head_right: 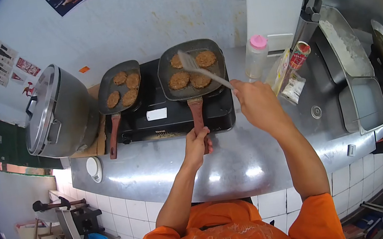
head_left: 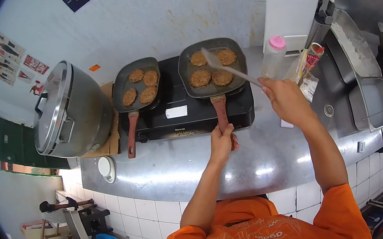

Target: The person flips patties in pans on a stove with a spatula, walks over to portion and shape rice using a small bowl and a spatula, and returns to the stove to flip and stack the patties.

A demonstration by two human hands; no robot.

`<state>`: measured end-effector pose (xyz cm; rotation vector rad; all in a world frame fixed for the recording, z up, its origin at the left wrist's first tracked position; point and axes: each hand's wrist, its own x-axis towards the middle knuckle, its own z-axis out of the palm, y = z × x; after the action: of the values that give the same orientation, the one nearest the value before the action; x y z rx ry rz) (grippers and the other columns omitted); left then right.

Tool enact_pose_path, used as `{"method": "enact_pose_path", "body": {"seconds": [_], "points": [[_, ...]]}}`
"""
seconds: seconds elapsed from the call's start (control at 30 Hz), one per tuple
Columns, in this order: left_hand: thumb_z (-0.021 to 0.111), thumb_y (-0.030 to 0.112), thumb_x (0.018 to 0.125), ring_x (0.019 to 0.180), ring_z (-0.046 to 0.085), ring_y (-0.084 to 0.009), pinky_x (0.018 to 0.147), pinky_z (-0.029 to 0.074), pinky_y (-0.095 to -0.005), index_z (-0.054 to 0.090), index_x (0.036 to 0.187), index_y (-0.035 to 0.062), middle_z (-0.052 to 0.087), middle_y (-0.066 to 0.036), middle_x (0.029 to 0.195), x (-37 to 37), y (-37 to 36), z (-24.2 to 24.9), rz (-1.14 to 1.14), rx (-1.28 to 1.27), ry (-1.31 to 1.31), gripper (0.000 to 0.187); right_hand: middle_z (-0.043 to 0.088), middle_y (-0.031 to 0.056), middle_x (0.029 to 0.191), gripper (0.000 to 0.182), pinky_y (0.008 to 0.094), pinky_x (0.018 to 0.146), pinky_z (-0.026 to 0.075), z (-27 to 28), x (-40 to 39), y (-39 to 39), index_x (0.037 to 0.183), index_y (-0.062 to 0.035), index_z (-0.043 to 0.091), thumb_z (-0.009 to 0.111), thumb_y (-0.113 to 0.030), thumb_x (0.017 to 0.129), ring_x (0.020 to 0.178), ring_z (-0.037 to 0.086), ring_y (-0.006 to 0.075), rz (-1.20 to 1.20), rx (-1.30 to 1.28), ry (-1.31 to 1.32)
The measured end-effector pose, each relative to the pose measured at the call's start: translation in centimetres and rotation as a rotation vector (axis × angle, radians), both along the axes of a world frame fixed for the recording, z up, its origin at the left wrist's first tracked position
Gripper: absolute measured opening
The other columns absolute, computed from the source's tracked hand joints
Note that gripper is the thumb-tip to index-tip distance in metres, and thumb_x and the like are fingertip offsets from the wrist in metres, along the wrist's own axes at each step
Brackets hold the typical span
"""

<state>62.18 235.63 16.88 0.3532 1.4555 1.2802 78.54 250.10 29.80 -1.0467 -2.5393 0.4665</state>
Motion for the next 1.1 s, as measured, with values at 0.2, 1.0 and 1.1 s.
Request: {"method": "enact_pose_path", "body": {"seconds": [0.2, 1.0, 1.1], "points": [[0.051, 0.038, 0.104, 0.061, 0.065, -0.0172, 0.055, 0.054, -0.0309, 0.052, 0.108, 0.0061, 0.062, -0.006, 0.077, -0.2, -0.6, 0.4, -0.045, -0.013, -0.004, 0.032, 0.048, -0.0001, 0.066, 0.032, 0.0291, 0.051, 0.036, -4.1, 0.7, 0.8, 0.130, -0.0018, 0.064, 0.053, -0.018, 0.105, 0.057, 0.042, 0.0096, -0.153, -0.589, 0.423], [0.040, 0.048, 0.107, 0.092, 0.067, -0.0179, 0.087, 0.050, -0.0367, 0.057, 0.121, 0.0090, 0.071, -0.011, 0.109, -29.5, -23.6, -9.1, 0.114, 0.060, -0.244, 0.045, 0.067, 0.0267, 0.088, 0.030, 0.0535, 0.076, 0.050, -1.0, -19.4, -21.8, 0.126, 0.0033, 0.062, 0.053, -0.005, 0.098, 0.081, 0.065, 0.0467, -0.342, 0.088, -0.069], [0.035, 0.055, 0.107, 0.086, 0.066, -0.0194, 0.082, 0.050, -0.0370, 0.057, 0.120, 0.0085, 0.070, -0.012, 0.103, -31.5, -19.4, -0.9, 0.069, 0.065, -0.360, 0.052, 0.065, 0.0245, 0.088, 0.034, 0.0527, 0.075, 0.053, -1.4, -19.9, -25.9, 0.129, 0.0009, 0.061, 0.053, -0.003, 0.096, 0.079, 0.066, 0.0444, -0.370, 0.106, -0.221]]}}
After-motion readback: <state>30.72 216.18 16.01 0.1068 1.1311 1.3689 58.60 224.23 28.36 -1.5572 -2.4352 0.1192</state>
